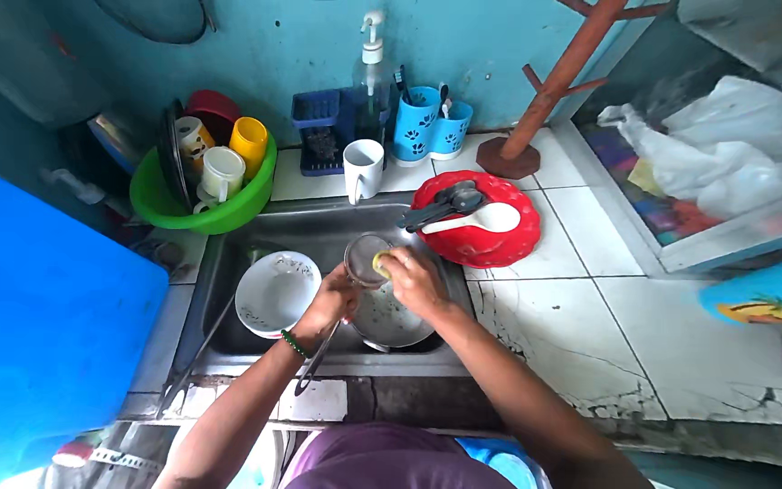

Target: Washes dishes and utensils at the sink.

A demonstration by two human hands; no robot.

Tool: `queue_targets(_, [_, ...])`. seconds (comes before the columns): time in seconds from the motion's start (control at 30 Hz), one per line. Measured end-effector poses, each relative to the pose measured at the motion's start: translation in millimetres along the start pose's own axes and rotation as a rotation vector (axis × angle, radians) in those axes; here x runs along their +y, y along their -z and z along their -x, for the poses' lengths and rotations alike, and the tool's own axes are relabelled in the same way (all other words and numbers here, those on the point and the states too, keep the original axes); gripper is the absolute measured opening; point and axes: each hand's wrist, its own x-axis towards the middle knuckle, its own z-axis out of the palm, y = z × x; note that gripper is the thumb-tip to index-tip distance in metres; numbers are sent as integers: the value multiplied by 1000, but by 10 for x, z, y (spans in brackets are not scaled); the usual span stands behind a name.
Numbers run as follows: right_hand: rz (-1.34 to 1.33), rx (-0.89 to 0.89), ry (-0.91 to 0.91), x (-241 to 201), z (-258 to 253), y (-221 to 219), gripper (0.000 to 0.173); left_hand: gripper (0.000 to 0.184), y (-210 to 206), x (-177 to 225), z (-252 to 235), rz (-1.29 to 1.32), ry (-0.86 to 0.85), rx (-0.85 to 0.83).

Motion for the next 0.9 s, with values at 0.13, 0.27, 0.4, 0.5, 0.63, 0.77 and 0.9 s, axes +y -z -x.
queue_targets(0.13, [-2,184,5,-163,-232,-37,20,36,-159,129,-14,-11,8,-66])
queue_targets(0.27, [17,49,124,-176,-122,112,21,34,-24,250,-31,-43,-76,-61])
queue_targets(0.4, [199,140,88,-56,-298,307,23,34,-50,254,-6,-52,-60,-126])
queue_targets(0.5, [103,206,118,-206,-388,194,25,32,-160,326,-54,-60,-70,-154])
queue_targets(0.63, [-54,42,46,-154,-194,261,21,28,-29,419,-144,1,-270,-16])
queue_targets(0.77, [-545,30,-599,-169,-203,389,21,24,-78,610,-146,43,-505,74])
queue_targets(0.9, [-901,168,-679,-350,-439,244,19,29,-387,738,-153,121,-530,74])
